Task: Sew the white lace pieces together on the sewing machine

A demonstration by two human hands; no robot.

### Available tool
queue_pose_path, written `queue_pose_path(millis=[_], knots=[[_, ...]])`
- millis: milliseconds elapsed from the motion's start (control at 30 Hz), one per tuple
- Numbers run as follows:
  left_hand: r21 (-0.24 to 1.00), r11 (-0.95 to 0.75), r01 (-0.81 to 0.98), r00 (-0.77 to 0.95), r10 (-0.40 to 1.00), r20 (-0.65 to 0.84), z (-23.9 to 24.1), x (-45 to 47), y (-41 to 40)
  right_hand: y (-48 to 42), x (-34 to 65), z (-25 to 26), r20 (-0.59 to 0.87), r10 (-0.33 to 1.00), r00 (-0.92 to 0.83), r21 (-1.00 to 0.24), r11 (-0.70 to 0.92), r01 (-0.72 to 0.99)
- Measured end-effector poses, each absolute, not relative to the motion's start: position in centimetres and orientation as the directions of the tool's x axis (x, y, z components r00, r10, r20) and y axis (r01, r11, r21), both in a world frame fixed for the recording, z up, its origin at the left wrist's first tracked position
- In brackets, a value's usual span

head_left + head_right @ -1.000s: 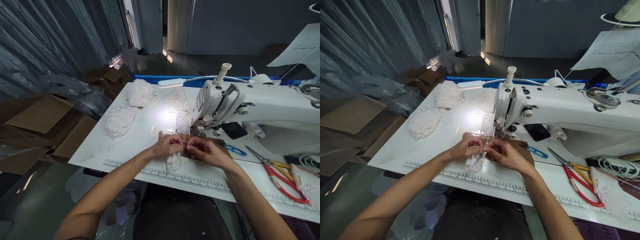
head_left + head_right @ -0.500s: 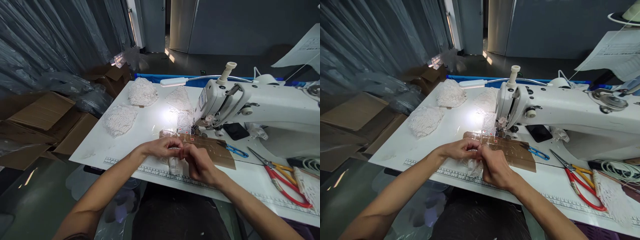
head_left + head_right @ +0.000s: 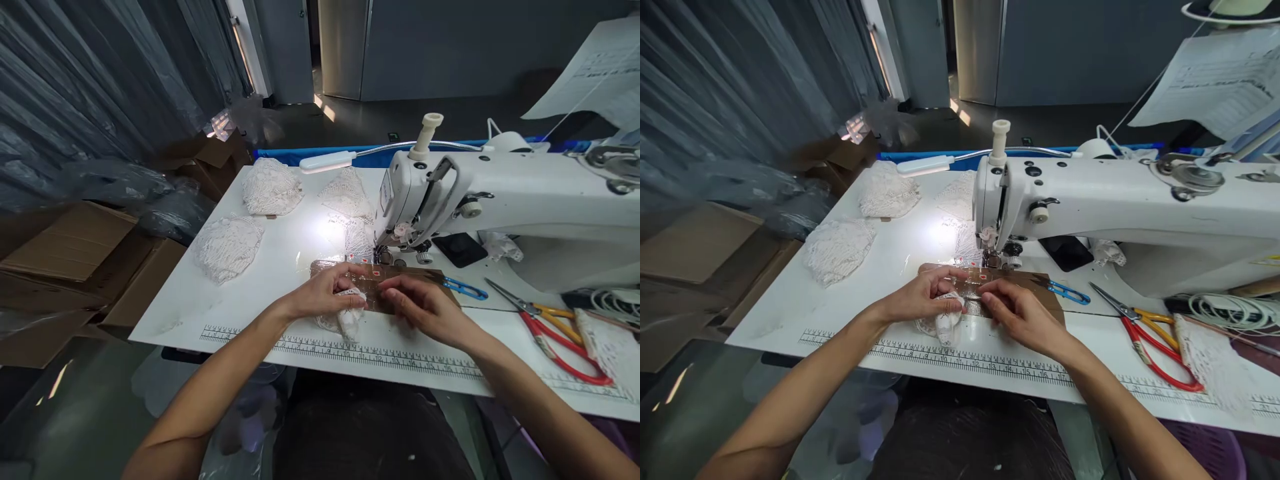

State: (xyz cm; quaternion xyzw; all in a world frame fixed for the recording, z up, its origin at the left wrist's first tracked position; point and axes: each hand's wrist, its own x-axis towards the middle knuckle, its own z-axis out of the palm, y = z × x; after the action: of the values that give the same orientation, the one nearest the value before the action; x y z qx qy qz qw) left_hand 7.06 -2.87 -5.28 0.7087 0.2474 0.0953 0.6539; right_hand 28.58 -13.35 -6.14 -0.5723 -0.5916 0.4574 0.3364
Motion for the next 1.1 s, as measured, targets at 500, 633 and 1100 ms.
queue_pose_path(millis=[500,633,1100], knots=[[0.943,-0.126,0.307,0.775,0.608,-0.171,-5.1,7.2,-3.9,-11.6,24.4,-6.7,-0.140,0.990,0.030,-0.981,-0.143,0.129],[0.962,-0.082,0.261,0.806,0.566,-0.171,-5.1,7.0,-3.6,-11.7,24.3,-6.4,-0.304,0.952,0.014,-0.919,-0.290,-0.268],[0.971,-0.054,0.233,0.880,0.436,-0.187,-5.2,7.4,-3.2,-13.4,22.7,-6.1,0.169,0.984,0.054,-0.977,0.160,0.145]])
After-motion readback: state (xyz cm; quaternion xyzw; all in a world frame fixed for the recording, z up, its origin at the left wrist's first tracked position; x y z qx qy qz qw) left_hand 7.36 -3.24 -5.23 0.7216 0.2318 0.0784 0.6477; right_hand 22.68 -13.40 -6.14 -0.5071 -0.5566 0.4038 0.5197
